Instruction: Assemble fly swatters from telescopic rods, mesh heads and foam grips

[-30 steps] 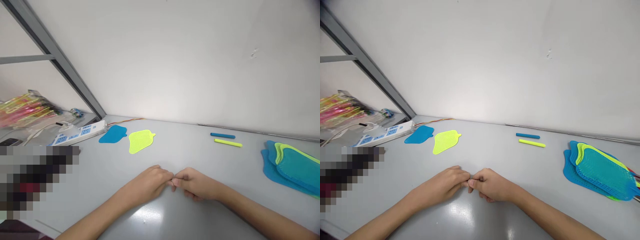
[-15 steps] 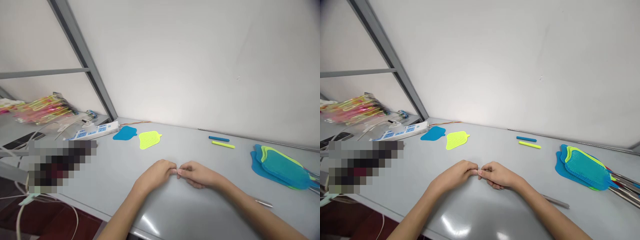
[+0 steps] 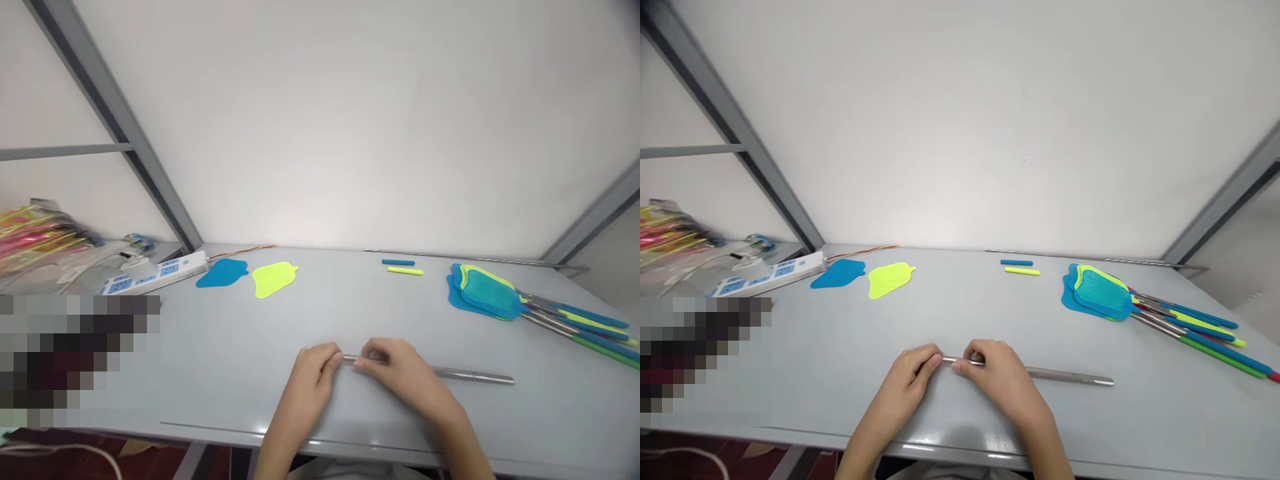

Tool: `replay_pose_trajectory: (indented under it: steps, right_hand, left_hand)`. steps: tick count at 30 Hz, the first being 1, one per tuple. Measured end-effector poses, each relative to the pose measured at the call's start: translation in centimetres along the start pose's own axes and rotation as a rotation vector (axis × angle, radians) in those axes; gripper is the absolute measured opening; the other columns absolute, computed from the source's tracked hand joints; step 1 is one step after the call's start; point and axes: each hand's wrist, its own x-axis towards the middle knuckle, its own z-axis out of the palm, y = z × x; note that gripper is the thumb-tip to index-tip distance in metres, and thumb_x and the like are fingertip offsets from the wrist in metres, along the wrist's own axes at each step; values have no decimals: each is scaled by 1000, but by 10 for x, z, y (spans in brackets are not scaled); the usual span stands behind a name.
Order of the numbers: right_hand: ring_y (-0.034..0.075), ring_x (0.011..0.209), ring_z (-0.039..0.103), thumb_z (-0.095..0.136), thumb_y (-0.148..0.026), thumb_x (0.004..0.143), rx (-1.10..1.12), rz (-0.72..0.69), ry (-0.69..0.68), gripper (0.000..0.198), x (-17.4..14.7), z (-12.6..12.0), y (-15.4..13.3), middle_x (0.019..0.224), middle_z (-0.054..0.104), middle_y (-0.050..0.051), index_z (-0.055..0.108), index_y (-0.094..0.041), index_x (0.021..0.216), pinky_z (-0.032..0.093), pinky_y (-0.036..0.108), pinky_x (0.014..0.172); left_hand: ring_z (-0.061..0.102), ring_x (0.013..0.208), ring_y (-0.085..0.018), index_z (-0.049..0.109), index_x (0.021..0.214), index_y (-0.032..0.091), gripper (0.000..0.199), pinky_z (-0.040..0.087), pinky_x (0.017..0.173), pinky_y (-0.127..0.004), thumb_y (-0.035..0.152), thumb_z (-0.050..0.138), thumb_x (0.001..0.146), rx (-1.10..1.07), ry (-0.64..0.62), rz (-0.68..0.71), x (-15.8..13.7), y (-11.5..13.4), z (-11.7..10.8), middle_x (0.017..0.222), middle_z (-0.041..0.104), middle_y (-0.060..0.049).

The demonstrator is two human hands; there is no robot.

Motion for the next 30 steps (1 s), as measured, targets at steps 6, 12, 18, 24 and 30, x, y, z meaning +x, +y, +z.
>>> replay_pose_trajectory:
  steps: [6,12,18,24,30]
  right_hand:
    - [15,71,51,47,-39,75,53,-3,21,24,-18,-1,9,74,60,1,60,-19,73,34,23,64]
    - [16,69,52,49,-43,71,35,122,50,28,-28,-25,31,70,61,2,60,-18,68,36,23,61]
    - [17,70,53,45,-46,73,42,145,52,31,-37,-38,37,72,62,2,60,-19,68,36,24,62]
    - [17,68,53,43,-47,74,19,146,19,34,-38,-38,36,69,62,2,60,-19,66,36,24,61]
    - [17,67,51,40,-46,76,-14,121,-21,36,-39,-36,41,68,60,1,59,-18,65,36,24,60]
  left_hand:
    - [45,67,-13,47,65,18,30,34,67,-23,32,30,85,-55,-20,-44,-7,-3,0,65,51,2]
    - [38,56,-11,44,64,18,30,31,52,-19,37,30,83,-119,123,-185,-8,-7,-2,58,39,3]
    - [39,56,-11,44,65,18,30,31,52,-19,36,29,83,-103,110,-184,-8,-6,-2,58,40,2]
    - [44,60,-13,45,66,18,29,33,57,-22,34,28,84,-67,52,-118,-8,-5,-3,62,47,1]
    - [41,58,-11,41,62,18,29,32,57,-22,33,29,84,-89,43,-110,-12,-6,-4,59,44,2]
